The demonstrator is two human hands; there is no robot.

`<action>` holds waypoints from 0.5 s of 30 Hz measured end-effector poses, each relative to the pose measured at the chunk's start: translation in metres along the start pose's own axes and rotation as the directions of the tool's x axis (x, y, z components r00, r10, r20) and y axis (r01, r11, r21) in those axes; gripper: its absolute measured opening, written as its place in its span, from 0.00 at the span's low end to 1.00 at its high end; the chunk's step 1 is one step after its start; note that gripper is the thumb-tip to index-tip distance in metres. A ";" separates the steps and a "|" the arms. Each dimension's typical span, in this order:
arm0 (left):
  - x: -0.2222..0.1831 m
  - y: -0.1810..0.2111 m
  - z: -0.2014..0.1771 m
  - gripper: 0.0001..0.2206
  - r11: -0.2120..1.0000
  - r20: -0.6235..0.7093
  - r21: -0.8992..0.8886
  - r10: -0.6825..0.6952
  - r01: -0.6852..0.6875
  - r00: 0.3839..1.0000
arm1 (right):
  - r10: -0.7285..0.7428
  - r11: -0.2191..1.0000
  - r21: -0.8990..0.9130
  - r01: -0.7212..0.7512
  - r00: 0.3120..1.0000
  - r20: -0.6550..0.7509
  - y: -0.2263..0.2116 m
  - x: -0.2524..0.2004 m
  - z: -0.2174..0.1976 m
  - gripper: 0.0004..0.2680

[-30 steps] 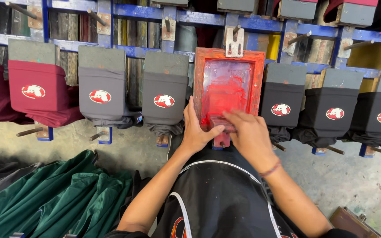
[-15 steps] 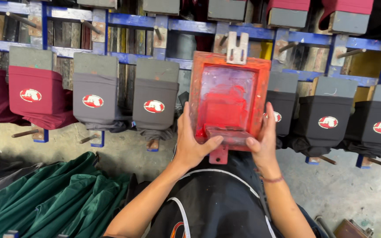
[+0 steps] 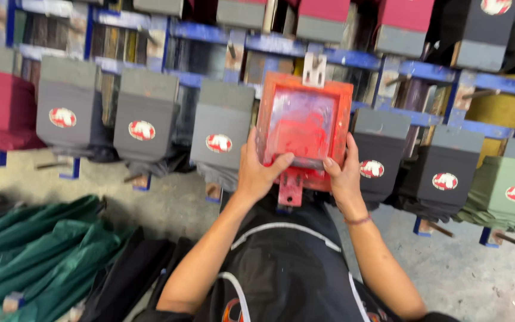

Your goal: The person uses a squeegee to apply red ink through a screen printing frame onto a series of garments stretched on a rack. The person moves along the rack, printing a logo onto each garment in sequence.

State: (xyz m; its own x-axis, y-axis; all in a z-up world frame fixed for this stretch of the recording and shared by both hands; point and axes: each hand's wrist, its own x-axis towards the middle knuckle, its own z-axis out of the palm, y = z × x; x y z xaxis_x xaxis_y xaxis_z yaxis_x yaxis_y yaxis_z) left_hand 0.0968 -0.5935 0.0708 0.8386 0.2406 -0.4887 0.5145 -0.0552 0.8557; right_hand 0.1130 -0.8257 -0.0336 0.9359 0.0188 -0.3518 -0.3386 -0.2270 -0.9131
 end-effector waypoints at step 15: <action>-0.006 -0.079 -0.001 0.59 0.999 0.079 -0.014 0.035 -0.034 0.996 | -0.158 0.952 -0.244 0.186 0.979 0.129 -0.002 -0.024 -0.005 0.42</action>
State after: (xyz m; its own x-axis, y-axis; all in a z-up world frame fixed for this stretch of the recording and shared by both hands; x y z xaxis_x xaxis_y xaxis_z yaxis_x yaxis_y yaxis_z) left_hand 0.0510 -0.5900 0.0058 0.8676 0.1607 -0.4706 0.4833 -0.0494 0.8741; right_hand 0.0918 -0.8301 -0.0221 0.9572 0.1799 -0.2268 -0.1250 -0.4501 -0.8842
